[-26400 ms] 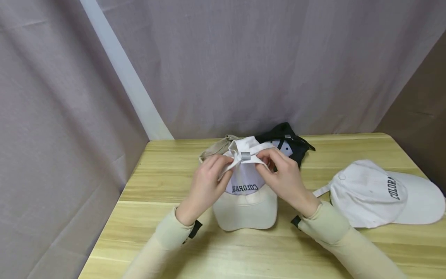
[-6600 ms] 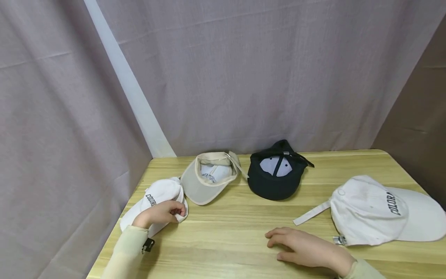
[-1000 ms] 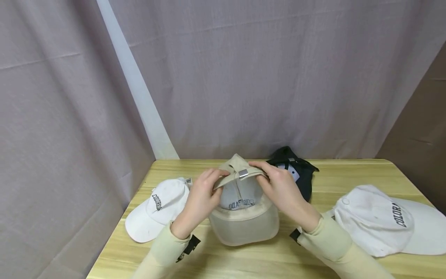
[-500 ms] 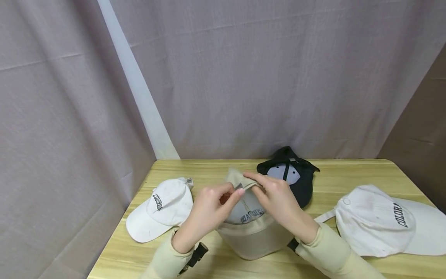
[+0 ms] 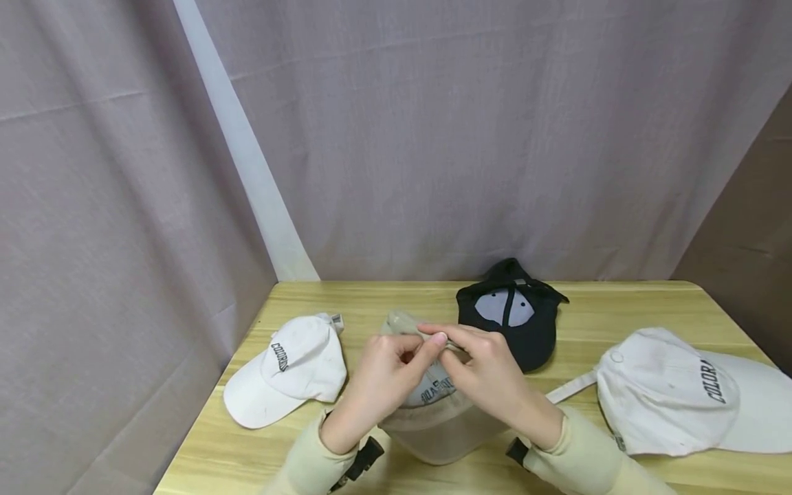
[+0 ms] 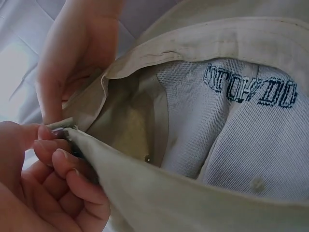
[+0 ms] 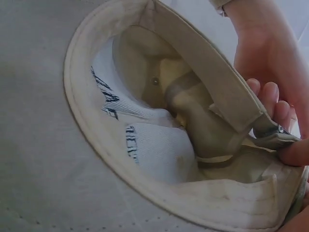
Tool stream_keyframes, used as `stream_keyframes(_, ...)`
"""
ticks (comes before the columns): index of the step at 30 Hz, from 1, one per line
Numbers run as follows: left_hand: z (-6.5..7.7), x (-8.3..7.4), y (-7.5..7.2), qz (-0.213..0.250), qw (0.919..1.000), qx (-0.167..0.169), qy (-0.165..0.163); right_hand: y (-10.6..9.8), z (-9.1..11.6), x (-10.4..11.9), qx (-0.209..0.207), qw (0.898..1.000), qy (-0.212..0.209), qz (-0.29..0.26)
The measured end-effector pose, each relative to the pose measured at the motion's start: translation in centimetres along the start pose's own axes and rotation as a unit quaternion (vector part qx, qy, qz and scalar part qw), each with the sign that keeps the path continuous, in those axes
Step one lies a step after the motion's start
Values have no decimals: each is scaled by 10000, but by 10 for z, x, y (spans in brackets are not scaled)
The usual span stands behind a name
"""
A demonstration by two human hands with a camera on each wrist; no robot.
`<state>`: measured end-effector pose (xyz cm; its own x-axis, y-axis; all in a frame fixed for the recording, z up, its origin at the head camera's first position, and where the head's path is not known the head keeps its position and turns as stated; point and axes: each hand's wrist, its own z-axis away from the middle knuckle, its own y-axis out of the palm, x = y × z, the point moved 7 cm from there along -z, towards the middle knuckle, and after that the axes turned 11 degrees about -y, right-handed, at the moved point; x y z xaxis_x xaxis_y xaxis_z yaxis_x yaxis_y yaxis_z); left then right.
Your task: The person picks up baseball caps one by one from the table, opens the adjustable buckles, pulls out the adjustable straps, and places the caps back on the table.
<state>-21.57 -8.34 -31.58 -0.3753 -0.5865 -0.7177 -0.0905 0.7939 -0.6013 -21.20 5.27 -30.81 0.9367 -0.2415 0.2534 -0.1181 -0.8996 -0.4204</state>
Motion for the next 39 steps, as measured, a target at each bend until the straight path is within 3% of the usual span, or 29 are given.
stream_keyframes(8, 4, 3, 6, 271, 9987, -206, 391, 2, 4, 1, -42, 9995, -9, -324)
stream_keyframes(17, 10, 8, 14, 353, 9982, -232, 437, 0, 11, 2, -191, 9983, 93, -541)
stream_keyframes(23, 15, 3, 18, 471, 9953, -272, 802, -3, 11, 2, -399, 9978, 37, -523)
stream_keyframes(30, 18, -1, 22, 463, 9916, -316, 1169, -6, 13, -1, -474, 9952, 275, -815)
stream_keyframes(35, 20, 0, 24, 565, 9917, -277, 1122, -6, 16, -1, -491, 9947, 240, -875)
stream_keyframes(39, 19, 5, 26, 903, 9940, 14, 614, -6, 18, 2, -618, 9951, -147, -763)
